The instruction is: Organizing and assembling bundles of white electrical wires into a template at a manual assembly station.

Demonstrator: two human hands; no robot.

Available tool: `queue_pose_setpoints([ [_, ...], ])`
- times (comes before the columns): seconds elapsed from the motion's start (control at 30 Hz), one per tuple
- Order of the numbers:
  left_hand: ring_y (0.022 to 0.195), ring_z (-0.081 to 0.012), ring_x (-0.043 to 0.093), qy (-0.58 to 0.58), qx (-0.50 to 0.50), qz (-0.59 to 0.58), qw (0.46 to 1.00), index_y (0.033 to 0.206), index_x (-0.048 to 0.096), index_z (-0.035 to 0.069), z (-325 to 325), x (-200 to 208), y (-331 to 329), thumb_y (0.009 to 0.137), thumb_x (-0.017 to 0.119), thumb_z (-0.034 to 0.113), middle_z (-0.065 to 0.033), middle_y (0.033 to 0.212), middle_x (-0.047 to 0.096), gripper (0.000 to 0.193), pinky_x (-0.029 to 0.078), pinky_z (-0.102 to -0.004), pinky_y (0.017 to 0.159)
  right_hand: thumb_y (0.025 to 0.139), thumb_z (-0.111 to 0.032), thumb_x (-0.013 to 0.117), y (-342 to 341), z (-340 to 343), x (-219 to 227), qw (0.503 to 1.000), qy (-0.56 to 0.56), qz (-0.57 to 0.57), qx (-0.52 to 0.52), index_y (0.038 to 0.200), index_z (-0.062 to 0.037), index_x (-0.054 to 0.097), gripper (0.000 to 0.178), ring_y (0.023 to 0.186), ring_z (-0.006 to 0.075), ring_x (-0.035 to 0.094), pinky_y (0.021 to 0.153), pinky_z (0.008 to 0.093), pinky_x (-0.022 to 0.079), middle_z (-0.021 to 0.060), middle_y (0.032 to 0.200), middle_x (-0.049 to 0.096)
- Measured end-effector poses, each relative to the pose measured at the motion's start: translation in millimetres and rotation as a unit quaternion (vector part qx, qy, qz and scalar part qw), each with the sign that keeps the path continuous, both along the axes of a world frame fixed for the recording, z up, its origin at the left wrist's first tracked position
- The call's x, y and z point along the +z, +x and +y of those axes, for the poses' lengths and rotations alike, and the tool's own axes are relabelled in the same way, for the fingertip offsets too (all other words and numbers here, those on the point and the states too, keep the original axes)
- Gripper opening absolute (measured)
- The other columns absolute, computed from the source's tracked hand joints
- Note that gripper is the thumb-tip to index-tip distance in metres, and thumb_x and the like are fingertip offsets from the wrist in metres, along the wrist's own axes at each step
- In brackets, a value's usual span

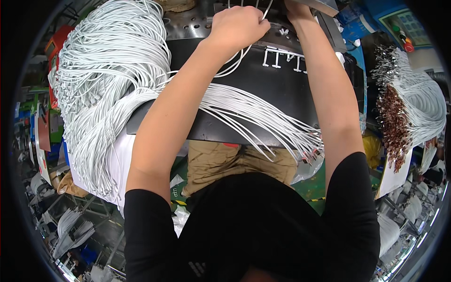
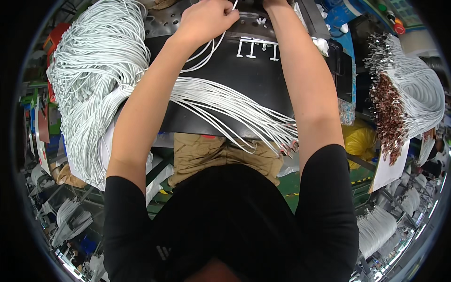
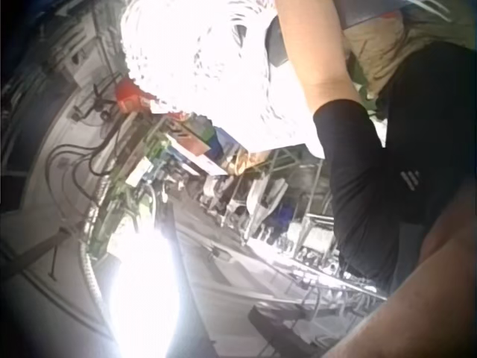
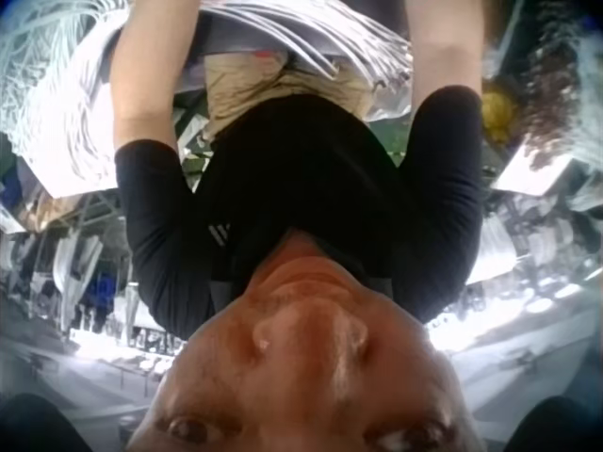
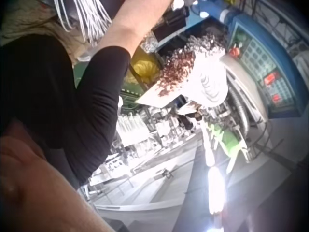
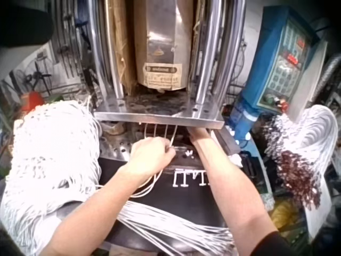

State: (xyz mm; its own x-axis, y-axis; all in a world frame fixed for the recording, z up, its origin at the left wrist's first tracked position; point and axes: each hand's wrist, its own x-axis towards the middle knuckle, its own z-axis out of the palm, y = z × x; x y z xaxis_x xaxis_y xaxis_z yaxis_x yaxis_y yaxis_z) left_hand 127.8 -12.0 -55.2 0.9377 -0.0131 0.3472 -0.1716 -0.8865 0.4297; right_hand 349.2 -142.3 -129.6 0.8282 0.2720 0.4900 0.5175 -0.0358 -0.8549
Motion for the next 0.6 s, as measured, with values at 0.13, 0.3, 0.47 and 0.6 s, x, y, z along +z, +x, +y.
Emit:
queue_pose_setpoints([
  [0.13, 0.084, -0.0324, 0.071, 0.011, 0.024, 0.085, 0.996, 0.086, 0.075, 0.009, 0, -11, 15, 0.091, 0.057, 0.036, -0.0141, 0.084, 0.073, 0.033, 0.056, -0.0468, 0.079, 0.097, -0.016, 0.059, 16, 0, -6, 0.992, -0.085, -0.071, -0.054, 0.096, -0.0015, 0.067, 0.017, 0.089, 0.0219, 0.065, 0.081, 0.0354, 0.052, 0.0123, 0.091, 0.069],
  [0.3, 0.081, -0.0403, 0.070, -0.005, 0.056, 0.024, 0.998, 0.079, 0.074, 0.000, 4, -11, 32, 0.090, 0.057, 0.028, -0.0229, 0.079, 0.070, 0.035, 0.055, -0.0493, 0.081, 0.098, -0.016, 0.055, 28, -1, -20, 0.921, -0.248, -0.264, -0.140, 0.103, 0.0007, 0.066, 0.021, 0.099, 0.0292, 0.065, 0.089, 0.0396, 0.051, 0.0173, 0.098, 0.069],
  [0.47, 0.085, -0.0347, 0.071, -0.019, 0.070, 0.022, 0.997, 0.092, 0.076, 0.010, 6, -11, 34, 0.094, 0.054, 0.039, -0.0148, 0.082, 0.073, 0.037, 0.055, -0.0478, 0.082, 0.099, -0.018, 0.050, 2, -11, -7, 0.928, -0.259, -0.265, -0.037, 0.115, 0.0021, 0.063, 0.029, 0.117, 0.0369, 0.059, 0.101, 0.0438, 0.044, 0.0256, 0.117, 0.065],
  [0.6, 0.095, -0.0360, 0.068, -0.018, 0.030, 0.049, 0.998, 0.107, 0.073, 0.009, 16, -14, 26, 0.095, 0.057, 0.034, -0.0158, 0.096, 0.072, 0.031, 0.053, -0.0472, 0.087, 0.101, -0.031, 0.048, -54, -11, 28, 0.886, -0.444, -0.121, -0.045, 0.127, 0.0021, 0.059, 0.043, 0.128, 0.0377, 0.052, 0.109, 0.0442, 0.039, 0.0269, 0.132, 0.058],
])
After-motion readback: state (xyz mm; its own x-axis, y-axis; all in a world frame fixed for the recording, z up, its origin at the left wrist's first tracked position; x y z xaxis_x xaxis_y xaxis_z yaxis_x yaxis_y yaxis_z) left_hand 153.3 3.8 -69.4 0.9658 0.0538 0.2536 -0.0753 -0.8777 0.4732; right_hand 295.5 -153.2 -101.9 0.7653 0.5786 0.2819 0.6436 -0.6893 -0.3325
